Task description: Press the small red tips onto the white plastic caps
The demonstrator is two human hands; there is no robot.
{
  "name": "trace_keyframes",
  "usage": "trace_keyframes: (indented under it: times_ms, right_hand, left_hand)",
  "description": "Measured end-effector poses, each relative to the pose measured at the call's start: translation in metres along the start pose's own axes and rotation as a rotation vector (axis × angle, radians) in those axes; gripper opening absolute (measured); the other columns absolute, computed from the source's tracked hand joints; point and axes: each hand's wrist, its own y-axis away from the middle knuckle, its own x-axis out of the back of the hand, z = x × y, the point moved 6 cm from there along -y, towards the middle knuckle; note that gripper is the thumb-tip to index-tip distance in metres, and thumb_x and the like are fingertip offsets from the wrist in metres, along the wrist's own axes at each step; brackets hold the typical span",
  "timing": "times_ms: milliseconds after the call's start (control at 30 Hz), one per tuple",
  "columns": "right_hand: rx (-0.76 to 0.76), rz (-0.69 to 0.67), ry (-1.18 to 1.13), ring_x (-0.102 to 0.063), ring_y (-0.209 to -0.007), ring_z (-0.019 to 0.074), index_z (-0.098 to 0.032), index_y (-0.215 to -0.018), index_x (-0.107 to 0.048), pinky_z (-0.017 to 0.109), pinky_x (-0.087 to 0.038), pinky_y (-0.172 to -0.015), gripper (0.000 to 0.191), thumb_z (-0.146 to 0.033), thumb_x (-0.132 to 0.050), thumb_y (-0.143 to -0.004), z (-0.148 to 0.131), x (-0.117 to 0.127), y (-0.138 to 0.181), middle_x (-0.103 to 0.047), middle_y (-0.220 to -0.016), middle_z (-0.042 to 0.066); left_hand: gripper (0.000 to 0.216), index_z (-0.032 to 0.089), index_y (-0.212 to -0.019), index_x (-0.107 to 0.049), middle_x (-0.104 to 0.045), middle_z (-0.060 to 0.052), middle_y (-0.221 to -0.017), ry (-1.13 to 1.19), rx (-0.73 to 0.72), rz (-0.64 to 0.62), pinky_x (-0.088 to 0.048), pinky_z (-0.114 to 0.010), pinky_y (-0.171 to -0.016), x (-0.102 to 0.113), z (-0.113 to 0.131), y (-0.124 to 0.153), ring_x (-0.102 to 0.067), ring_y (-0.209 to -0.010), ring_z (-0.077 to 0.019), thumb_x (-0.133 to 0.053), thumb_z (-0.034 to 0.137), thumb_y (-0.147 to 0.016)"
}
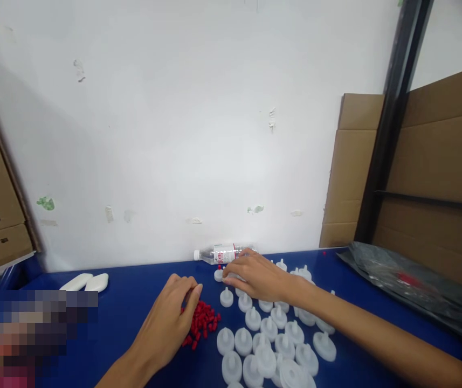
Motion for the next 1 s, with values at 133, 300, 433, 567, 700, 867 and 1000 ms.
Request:
trace_keyframes:
  times_ms: [133, 300, 433, 567, 700, 867, 1000]
  right_hand:
    - [-0.010, -0.059, -0.052, -0.070, -0.084, 0.0198, -0.020, -0.104, -0.070, 0.035, -0.045, -0.087, 0.040, -0.036, -0.035, -0.113, 0.006, -0.008, 0.003, -0.076, -0.089, 0.003]
    - [-0.021, -0.079, -0.091, -0.068, -0.082, 0.0202, -0.019, -0.097, -0.070, 0.037, -0.044, -0.088, 0.045, -0.038, -0.033, -0.113, 0.008, -0.011, 0.002, -0.074, -0.084, 0.003]
    - [-0.078, -0.031, -0.112, -0.065, -0.110, 0.0246, -0.019, -0.118, -0.068, 0.043, -0.042, -0.101, 0.041, -0.037, -0.031, -0.113, 0.010, -0.010, 0.001, -0.073, -0.114, 0.010]
    - [-0.125, -0.024, -0.130, -0.054, -0.131, 0.0298, -0.020, -0.133, -0.063, 0.053, -0.036, -0.111, 0.044, -0.040, -0.030, -0.112, 0.010, -0.018, 0.004, -0.064, -0.137, 0.012]
    - [-0.119, -0.088, -0.180, -0.047, -0.141, 0.0301, -0.021, -0.146, -0.055, 0.053, -0.032, -0.117, 0.052, -0.049, -0.029, -0.112, 0.007, -0.030, 0.007, -0.057, -0.149, 0.013]
    - [-0.086, -0.155, -0.240, -0.044, -0.145, 0.0271, -0.023, -0.147, -0.055, 0.049, -0.029, -0.121, 0.051, -0.049, -0.028, -0.112, 0.007, -0.032, 0.009, -0.058, -0.148, 0.008]
    - [-0.069, -0.166, -0.260, -0.048, -0.142, 0.0275, -0.023, -0.143, -0.059, 0.049, -0.031, -0.119, 0.051, -0.048, -0.027, -0.112, 0.005, -0.027, 0.007, -0.062, -0.144, 0.007]
  left_hand:
    - [0.041, 0.023, -0.076, -0.056, -0.059, -0.003, -0.078, -0.078, 0.026, -0.008, -0.046, -0.038, -0.077, -0.003, -0.006, -0.001, -0.053, -0.085, -0.0245, -0.038, 0.044, -0.106]
    - [0.040, 0.022, -0.087, -0.066, -0.063, -0.005, -0.092, -0.083, 0.008, -0.059, -0.046, -0.043, -0.087, -0.010, -0.009, -0.002, -0.054, -0.095, -0.0258, -0.034, 0.035, -0.107]
    - [0.033, 0.022, -0.097, -0.067, -0.064, -0.006, -0.099, -0.075, -0.009, -0.081, -0.046, -0.045, -0.092, -0.016, -0.013, -0.002, -0.054, -0.100, -0.0259, -0.036, 0.029, -0.106]
    - [0.023, 0.025, -0.107, -0.065, -0.065, -0.004, -0.105, -0.045, -0.052, -0.080, -0.047, -0.044, -0.095, -0.019, -0.013, -0.001, -0.056, -0.104, -0.0248, -0.042, 0.025, -0.104]
    - [0.022, 0.025, -0.108, -0.064, -0.065, -0.004, -0.106, -0.041, -0.099, -0.093, -0.049, -0.043, -0.095, -0.020, -0.010, 0.001, -0.057, -0.105, -0.0238, -0.042, 0.022, -0.103]
    - [0.022, 0.026, -0.108, -0.064, -0.066, -0.004, -0.104, -0.063, -0.107, -0.105, -0.050, -0.042, -0.093, -0.020, -0.006, 0.000, -0.059, -0.103, -0.0239, -0.043, 0.020, -0.102]
    - [0.023, 0.025, -0.107, -0.064, -0.065, -0.004, -0.104, -0.080, -0.101, -0.131, -0.049, -0.043, -0.093, -0.021, -0.007, 0.001, -0.059, -0.103, -0.0244, -0.042, 0.019, -0.102]
